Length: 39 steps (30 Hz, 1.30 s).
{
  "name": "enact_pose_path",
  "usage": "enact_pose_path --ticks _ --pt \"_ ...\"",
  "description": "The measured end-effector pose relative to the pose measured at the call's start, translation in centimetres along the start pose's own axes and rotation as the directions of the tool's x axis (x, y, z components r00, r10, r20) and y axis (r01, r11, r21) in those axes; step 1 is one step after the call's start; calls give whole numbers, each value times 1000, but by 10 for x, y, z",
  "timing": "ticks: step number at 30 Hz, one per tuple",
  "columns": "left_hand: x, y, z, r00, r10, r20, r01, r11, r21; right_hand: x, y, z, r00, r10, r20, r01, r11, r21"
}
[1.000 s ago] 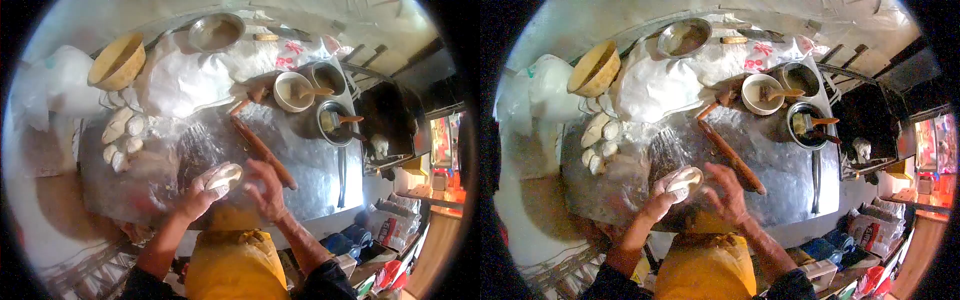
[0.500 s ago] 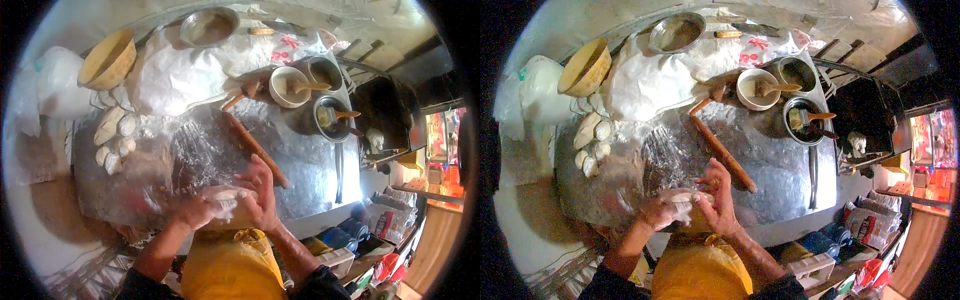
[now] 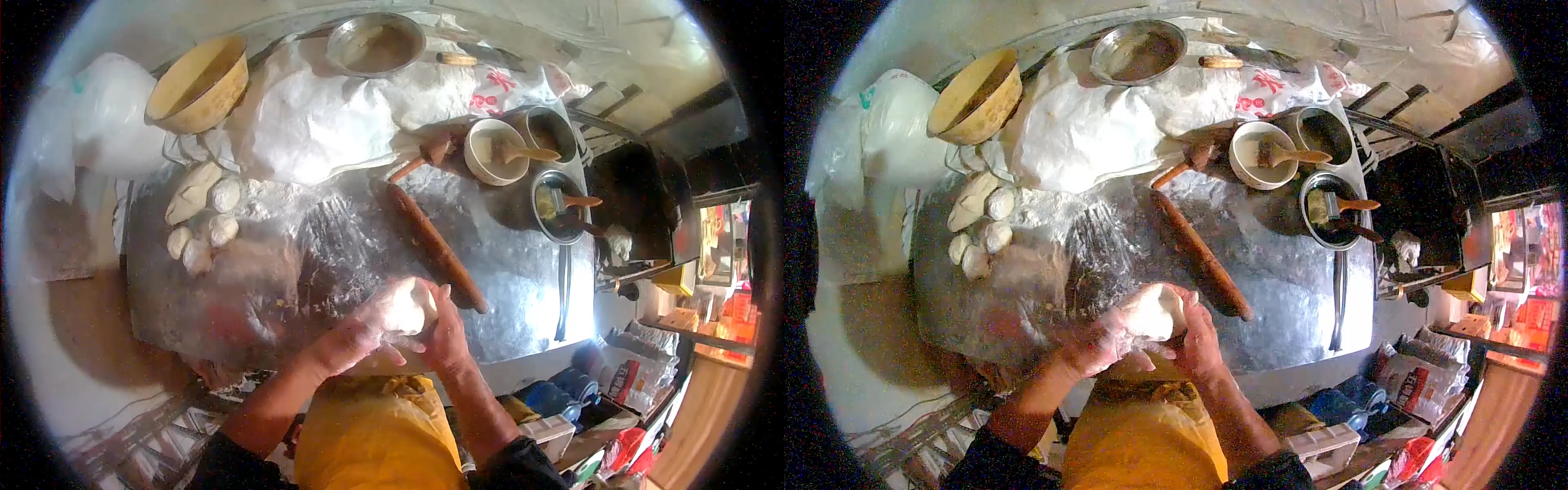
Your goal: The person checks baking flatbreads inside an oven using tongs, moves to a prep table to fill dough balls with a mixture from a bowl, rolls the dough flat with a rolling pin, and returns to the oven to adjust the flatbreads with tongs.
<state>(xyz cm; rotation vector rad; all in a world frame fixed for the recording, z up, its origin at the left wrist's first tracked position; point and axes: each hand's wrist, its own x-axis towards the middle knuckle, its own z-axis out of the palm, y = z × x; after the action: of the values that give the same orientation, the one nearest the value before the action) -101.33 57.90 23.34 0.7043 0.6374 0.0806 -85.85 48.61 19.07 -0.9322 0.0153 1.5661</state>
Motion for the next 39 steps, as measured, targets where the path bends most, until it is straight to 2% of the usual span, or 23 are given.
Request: enact_pose_path --ticks 1,2,3,5,7,9,11,13,15,16,17,19,20,21,23,24,26,27,29,30,31,33,39 --pt "2 -6 2 1000 3 0 -3 1000 0 0 2 3 1000 -1 2 1 1000 -3" --pt "3 -18 3 958 266 -108 -202 892 405 0 4 9 998 -64 15 65 997 -46" --pt "2 -19 6 843 528 -97 -286 595 751 -1 6 14 992 -125 31 127 988 -89" --pt "-2 -17 13 868 479 -127 -256 653 713 -4 8 18 962 -272 23 262 895 -362" --pt "-1 -25 14 877 427 -221 -266 814 516 0 16 10 992 -124 -15 123 990 -70" --pt "3 -35 8 823 501 -266 -290 775 562 -3 16 18 989 -141 -54 132 980 -150" --pt "6 -58 -12 875 381 -298 -339 923 185 -9 22 20 966 -256 -25 209 839 -503" --pt "-6 -38 -5 879 364 -307 -324 930 176 -15 16 36 965 -251 -82 173 836 -520" --pt "-20 -20 -9 818 561 -128 -514 812 277 -15 11 45 950 -306 55 289 804 -519" --pt "-33 -3 -8 828 547 -120 -462 789 404 -13 3 39 935 -282 217 355 723 -593" --pt "-36 -1 -19 830 546 -119 -461 790 404 -9 -9 37 935 -282 215 354 724 -592" --pt "-38 -5 -53 548 772 322 -530 22 848 -1 -33 36 690 -510 513 683 226 -694" --pt "-33 -13 -79 565 724 395 -373 -203 905 6 -39 25 653 -536 536 564 -128 -816" --pt "-28 -44 -115 708 690 149 -167 -41 985 18 -38 11 698 -559 447 426 -178 -887" --pt "-45 -42 -141 880 431 198 -28 -369 929 35 -37 -12 716 -596 364 166 -361 -917" --pt "-39 -36 -137 879 431 205 -32 -375 927 46 -37 -31 711 -602 364 164 -362 -918" --pt "-30 -29 -117 772 619 144 -263 105 959 55 -32 -73 792 -536 292 23 -452 -892" --pt "-18 -33 -111 765 627 147 -262 95 960 57 -33 -85 785 -540 304 31 -455 -890" --pt "20 -67 -100 570 676 -467 167 462 871 43 -33 -108 792 -579 193 -132 -472 -872" --pt "42 -85 -96 540 739 -403 377 215 901 31 -35 -122 783 -592 190 -149 -475 -867" --pt "46 -103 -77 469 836 -286 402 86 912 16 -35 -136 737 -628 250 -165 -526 -834" --pt "35 -105 -55 669 733 -120 255 -75 964 -10 -34 -147 686 -681 257 -172 -495 -852" --pt "47 -83 -62 759 651 1 159 -187 969 -3 -29 -165 625 -766 148 -293 -406 -866"
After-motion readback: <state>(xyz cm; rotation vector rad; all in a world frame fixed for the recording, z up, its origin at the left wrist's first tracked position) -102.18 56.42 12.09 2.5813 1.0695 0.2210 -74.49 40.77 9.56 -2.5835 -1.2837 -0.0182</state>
